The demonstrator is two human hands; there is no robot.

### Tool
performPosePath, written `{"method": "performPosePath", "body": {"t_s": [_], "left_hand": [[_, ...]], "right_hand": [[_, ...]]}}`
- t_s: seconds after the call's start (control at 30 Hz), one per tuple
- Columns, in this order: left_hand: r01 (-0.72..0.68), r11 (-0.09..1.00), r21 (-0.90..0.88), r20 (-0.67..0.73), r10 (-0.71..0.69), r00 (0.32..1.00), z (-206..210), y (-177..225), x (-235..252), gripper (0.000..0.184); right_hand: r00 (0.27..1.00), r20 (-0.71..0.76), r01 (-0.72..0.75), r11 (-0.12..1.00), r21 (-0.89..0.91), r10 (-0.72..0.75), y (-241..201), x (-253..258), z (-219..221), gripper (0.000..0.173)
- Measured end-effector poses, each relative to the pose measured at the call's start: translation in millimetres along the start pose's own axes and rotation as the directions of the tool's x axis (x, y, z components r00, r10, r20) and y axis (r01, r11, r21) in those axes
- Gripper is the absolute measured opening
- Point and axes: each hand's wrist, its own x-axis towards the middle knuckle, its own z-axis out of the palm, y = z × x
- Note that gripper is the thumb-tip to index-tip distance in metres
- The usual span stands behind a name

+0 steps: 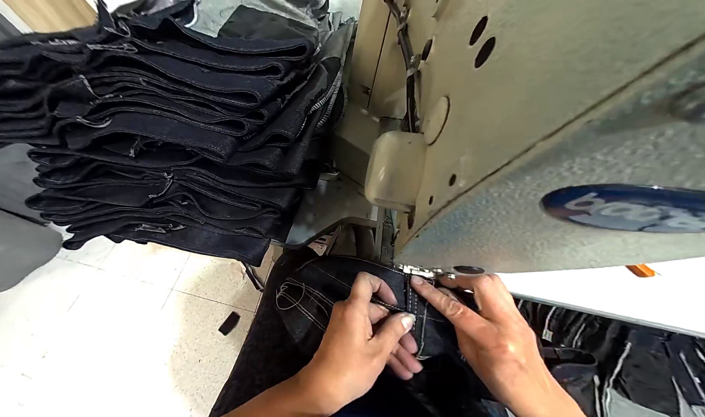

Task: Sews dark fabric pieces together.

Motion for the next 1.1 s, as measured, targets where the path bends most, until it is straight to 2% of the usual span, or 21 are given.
{"method": "performPosePath", "body": {"t_s": [0.03,0.07,0.1,0.13,0.17,0.2,0.23,0.27,0.33,0.4,0.5,0.57,0.87,1.1], "left_hand": [[-0.114,0.983,0.141,0.024,0.111,0.993,-4,-5,0,0.022],[-0.270,0.902,0.336,0.053,0.268,0.962,-9,-11,1,0.026],[-0.439,0.707,0.554,0.105,0.464,0.880,-15,-16,2,0.030],[-0.548,0.414,0.726,0.196,0.640,0.743,-22,-20,5,0.028],[-0.594,0.153,0.790,0.318,0.726,0.610,-29,-21,8,0.022],[-0.610,-0.021,0.792,0.427,0.733,0.529,-34,-18,11,0.018],[-0.621,-0.128,0.773,0.516,0.697,0.498,-38,-14,14,0.019],[-0.640,-0.192,0.744,0.586,0.649,0.486,-41,-11,17,0.022],[-0.683,-0.206,0.701,0.646,0.589,0.486,-47,-8,26,0.026],[-0.688,-0.168,0.706,0.645,0.553,0.528,-51,-6,29,0.030],[-0.652,-0.128,0.748,0.603,0.542,0.585,-48,-4,29,0.030],[-0.635,-0.101,0.766,0.575,0.550,0.606,-42,-3,27,0.029],[-0.572,-0.088,0.816,0.506,0.588,0.632,-29,-4,22,0.027],[-0.599,-0.043,0.800,0.499,0.602,0.624,-32,-5,24,0.027]], "right_hand": [[1.000,-0.011,-0.002,1.000,0.019,0.002,2,-1,2,0.045],[1.000,-0.019,0.000,1.000,0.017,0.001,3,-2,3,0.045],[1.000,-0.018,0.005,1.000,-0.002,-0.005,2,-1,4,0.044],[1.000,-0.013,0.012,0.999,-0.034,-0.012,1,0,4,0.042],[1.000,-0.004,0.019,0.997,-0.071,-0.019,-1,2,3,0.041],[1.000,0.003,0.025,0.994,-0.110,-0.025,-4,4,2,0.039],[0.999,0.004,0.035,0.989,-0.141,-0.035,-6,6,1,0.038],[0.999,0.001,0.040,0.988,-0.147,-0.041,-6,9,0,0.037],[1.000,0.009,-0.011,0.999,-0.036,0.011,1,8,-4,0.033],[0.990,0.022,-0.138,0.982,0.130,0.136,13,1,-6,0.024],[0.939,0.000,-0.341,0.927,0.159,0.345,20,-13,-4,0.040],[0.918,-0.023,-0.389,0.909,0.149,0.396,22,-16,0,0.042],[0.943,-0.073,-0.308,0.933,0.186,0.326,32,-11,-1,0.041],[0.947,-0.054,-0.305,0.937,0.169,0.318,35,-14,-5,0.042]]}}
